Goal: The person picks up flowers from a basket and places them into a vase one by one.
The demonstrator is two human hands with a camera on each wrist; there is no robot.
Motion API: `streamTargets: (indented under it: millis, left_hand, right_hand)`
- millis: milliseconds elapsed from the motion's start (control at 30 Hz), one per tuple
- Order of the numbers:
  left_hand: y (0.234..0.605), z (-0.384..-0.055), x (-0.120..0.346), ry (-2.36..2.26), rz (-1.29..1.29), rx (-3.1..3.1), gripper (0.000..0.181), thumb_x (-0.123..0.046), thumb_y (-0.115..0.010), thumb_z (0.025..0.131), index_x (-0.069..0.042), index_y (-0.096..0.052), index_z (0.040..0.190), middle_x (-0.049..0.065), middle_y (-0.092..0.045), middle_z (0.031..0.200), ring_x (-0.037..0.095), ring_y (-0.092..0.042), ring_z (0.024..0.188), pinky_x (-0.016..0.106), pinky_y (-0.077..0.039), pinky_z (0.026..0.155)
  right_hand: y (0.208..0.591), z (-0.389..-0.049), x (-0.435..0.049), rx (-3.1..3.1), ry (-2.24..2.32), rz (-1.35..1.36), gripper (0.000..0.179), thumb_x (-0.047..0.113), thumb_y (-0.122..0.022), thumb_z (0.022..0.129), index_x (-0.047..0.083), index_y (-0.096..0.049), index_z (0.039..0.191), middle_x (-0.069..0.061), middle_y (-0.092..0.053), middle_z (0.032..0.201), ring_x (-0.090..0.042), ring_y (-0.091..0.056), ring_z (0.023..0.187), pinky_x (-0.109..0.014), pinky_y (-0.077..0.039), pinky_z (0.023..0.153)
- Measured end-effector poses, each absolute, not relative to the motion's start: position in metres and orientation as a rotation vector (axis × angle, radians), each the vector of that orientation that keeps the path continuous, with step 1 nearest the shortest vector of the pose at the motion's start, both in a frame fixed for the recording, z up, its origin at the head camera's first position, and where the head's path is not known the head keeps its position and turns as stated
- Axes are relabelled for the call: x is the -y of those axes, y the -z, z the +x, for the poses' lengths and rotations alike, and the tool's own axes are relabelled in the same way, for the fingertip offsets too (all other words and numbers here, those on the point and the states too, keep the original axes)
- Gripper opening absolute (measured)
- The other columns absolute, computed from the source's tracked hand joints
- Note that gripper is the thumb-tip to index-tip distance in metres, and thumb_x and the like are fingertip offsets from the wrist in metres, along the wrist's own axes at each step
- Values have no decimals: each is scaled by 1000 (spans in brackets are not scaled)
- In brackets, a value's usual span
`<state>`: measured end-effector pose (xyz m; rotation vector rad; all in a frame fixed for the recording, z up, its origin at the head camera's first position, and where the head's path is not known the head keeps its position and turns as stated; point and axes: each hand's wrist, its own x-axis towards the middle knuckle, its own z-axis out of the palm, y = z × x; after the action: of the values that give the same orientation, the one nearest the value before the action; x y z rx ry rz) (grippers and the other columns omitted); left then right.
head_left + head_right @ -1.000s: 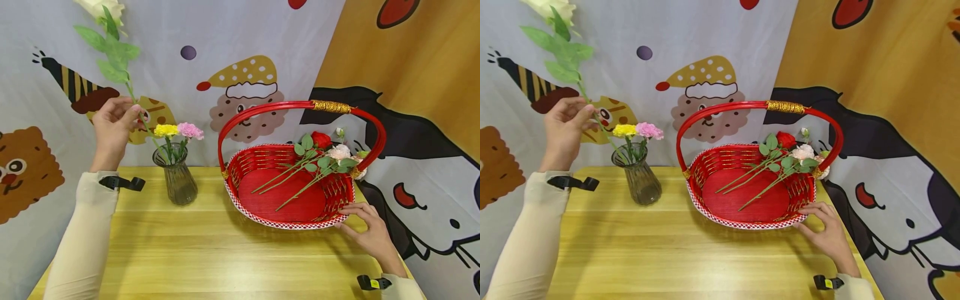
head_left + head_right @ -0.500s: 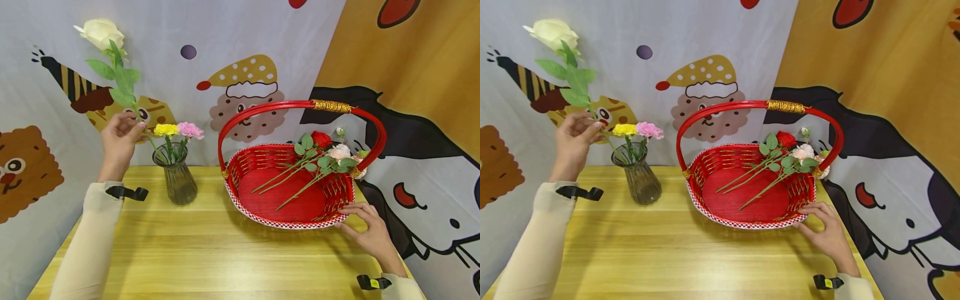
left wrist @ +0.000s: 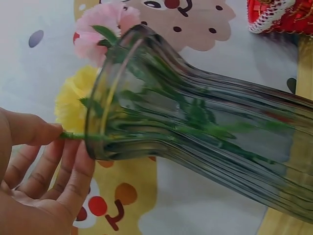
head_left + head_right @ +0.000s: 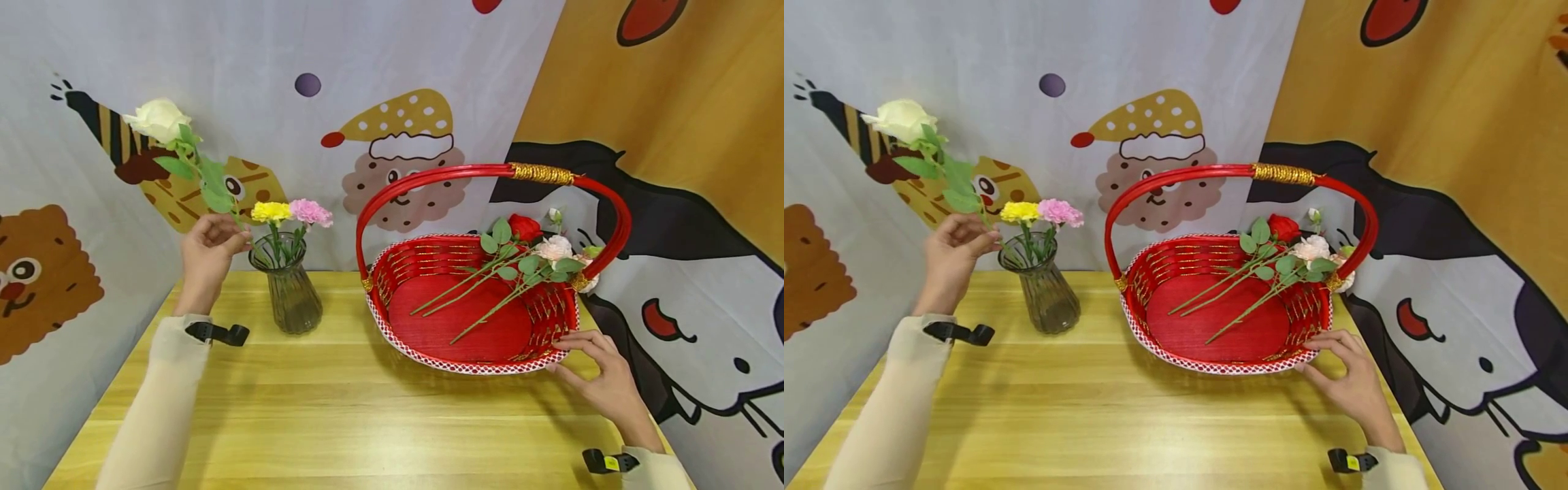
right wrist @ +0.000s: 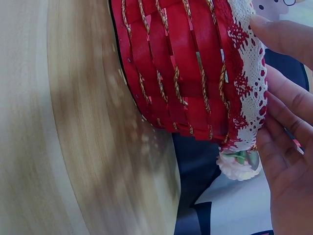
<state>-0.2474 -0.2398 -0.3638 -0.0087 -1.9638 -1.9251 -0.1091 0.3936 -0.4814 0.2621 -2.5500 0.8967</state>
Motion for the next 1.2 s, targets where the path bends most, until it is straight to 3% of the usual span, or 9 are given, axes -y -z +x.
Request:
streamTargets:
  millis: [133, 333, 633, 1000, 1200]
  left_hand:
    - [369, -247, 239, 1945, 11, 1946, 30, 1, -71, 94, -12, -64, 119, -4, -68, 91, 9, -70, 89, 21, -61, 76]
    - [372, -247, 237, 1911, 68, 1924, 14, -10, -74, 94, -6, -71, 107, -1, -70, 90, 10, -71, 79, 19, -60, 74]
    - [382, -242, 234, 1483, 276, 2228, 25, -34, -75, 94, -10, -75, 104, -21, -65, 87, 0, -64, 82, 20, -45, 62]
    - [395, -236, 231, 1540, 199, 2228, 31, -28, -70, 99, 1, -75, 107, -16, -67, 89, 4, -66, 72, 15, -57, 66]
    - [398, -223, 229, 1502, 209, 2330, 46, -43, -63, 101, 2, -70, 108, -4, -67, 89, 3, -67, 74, 16, -58, 67]
  right_hand:
    - [482, -109, -394, 2545, -897, 270, 42, 4, -94, 67, 20, -78, 103, 0, -64, 118, 11, -38, 115, -15, -29, 89]
    - [482, -110, -394, 2539, -890, 279, 43, 3, -94, 67, 20, -78, 103, 0, -64, 118, 11, -38, 115, -15, -28, 90]
    - [483, -110, -394, 2535, -906, 277, 42, 4, -94, 68, 20, -78, 103, 1, -64, 118, 10, -38, 115, -13, -28, 90]
    - [484, -110, -394, 2525, -918, 283, 43, 3, -94, 67, 21, -78, 104, 1, -64, 118, 9, -39, 114, -14, -29, 89]
    - [484, -110, -394, 2527, -930, 279, 43, 3, -94, 69, 22, -78, 104, 2, -64, 118, 9, -39, 114, -15, -29, 90]
